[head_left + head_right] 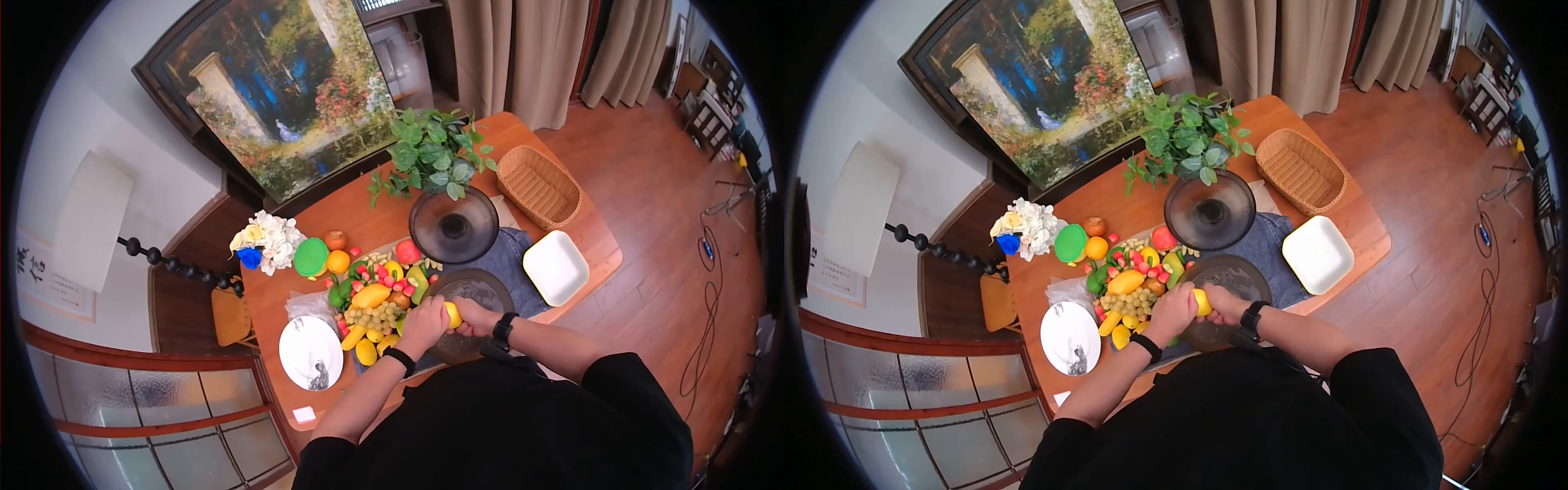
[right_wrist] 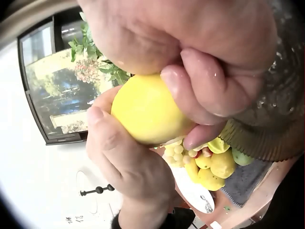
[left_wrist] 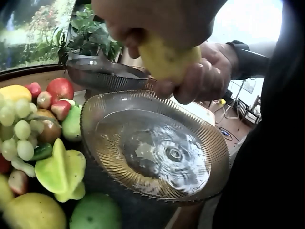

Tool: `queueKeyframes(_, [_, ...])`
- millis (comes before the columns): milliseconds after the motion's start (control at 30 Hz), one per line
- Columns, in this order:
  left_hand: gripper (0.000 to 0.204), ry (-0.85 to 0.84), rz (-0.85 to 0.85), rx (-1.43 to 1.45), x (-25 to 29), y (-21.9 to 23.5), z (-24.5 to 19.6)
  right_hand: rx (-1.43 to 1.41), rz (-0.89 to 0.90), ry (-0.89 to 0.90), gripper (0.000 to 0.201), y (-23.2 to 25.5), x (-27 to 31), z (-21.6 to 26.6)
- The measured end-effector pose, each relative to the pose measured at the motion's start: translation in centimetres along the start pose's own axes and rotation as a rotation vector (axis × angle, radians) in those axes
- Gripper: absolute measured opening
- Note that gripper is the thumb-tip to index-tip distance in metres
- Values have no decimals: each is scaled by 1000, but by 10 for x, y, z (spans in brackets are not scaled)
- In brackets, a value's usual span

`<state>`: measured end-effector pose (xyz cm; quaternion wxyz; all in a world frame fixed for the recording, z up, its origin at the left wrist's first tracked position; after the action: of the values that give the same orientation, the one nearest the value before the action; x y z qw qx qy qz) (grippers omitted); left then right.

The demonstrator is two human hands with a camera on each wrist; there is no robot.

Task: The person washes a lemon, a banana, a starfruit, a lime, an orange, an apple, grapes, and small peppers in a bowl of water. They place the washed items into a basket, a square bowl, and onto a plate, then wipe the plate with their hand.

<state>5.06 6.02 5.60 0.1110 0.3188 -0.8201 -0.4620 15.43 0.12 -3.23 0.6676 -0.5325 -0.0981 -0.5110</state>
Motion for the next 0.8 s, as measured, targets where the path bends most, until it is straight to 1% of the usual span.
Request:
queueKeyframes(33, [18, 135, 47, 46, 1, -7, 8, 214, -176, 123, 46, 5, 2, 6])
queueKeyframes(67, [18, 134, 49, 46, 3, -26, 27, 427, -352, 244, 44, 9, 6, 12])
queueKeyframes(100, [22, 124, 65, -8, 5, -58, 57, 426, -352, 243, 44, 10, 5, 9])
queueKeyframes(133, [27, 114, 82, -61, 6, -75, 72, 813, -490, 474, 40, 8, 11, 21])
queueKeyframes(167, [27, 115, 83, -60, 0, -55, 59, 1203, -620, 705, 36, -4, 22, 31])
queueKeyframes(200, [35, 576, 396, 578, 4, -56, 64, 1205, -619, 702, 36, -6, 27, 31])
queueKeyframes(233, [43, 1026, 700, 1229, 19, -62, 48, 1271, -548, 740, 33, -23, 45, 37])
queueKeyframes(267, [51, 1091, 798, 1309, 22, -64, 42, 1335, -477, 782, 30, -37, 58, 43])
queueKeyframes(300, [51, 1089, 799, 1306, 21, -62, 41, 1334, -480, 784, 30, -38, 61, 49])
queueKeyframes(367, [53, 1105, 810, 1487, 21, -59, 29, 1498, -427, 933, 30, -49, 70, 54])
queueKeyframes(400, [53, 1106, 812, 1484, 22, -59, 29, 1495, -430, 933, 30, -50, 71, 54])
queueKeyframes(467, [51, 1018, 650, 1356, 19, -64, 40, 1432, -464, 883, 33, -47, 70, 55])
queueKeyframes(500, [51, 1017, 651, 1356, 20, -71, 42, 1432, -465, 883, 33, -42, 63, 54])
queueKeyframes(567, [44, 750, 383, 805, 11, -66, 55, 1304, -380, 681, 40, -28, 42, 50])
queueKeyframes(600, [44, 750, 379, 805, 13, -71, 56, 1307, -378, 683, 40, -22, 39, 50])
queueKeyframes(667, [38, 133, 116, 167, 1, -40, 25, 664, -150, 139, 47, -12, 32, 35])
queueKeyframes(700, [38, 135, 118, 166, 3, -39, 17, 662, -148, 138, 47, -5, 26, 31])
queueKeyframes(733, [37, 249, 104, 124, 1, -29, 8, 438, 16, -40, 49, 2, 14, 17])
queueKeyframes(767, [36, 361, 87, 82, 0, -24, 7, 212, 177, -214, 51, -2, 12, 8])
queueKeyframes(800, [36, 358, 84, 80, -2, -21, 5, 161, 237, -238, 50, -2, 13, 6])
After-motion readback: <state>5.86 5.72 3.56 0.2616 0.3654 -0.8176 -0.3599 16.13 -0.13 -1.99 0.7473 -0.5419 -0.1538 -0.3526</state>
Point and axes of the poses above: each hand's wrist, its own x-axis away from the middle knuckle, its own y-axis out of the back of the hand, z = x × y, the point moved 5 cm from there along -x, towards the middle knuckle, and after that the axes turned 6 degrees about z, right-handed, at the moved point
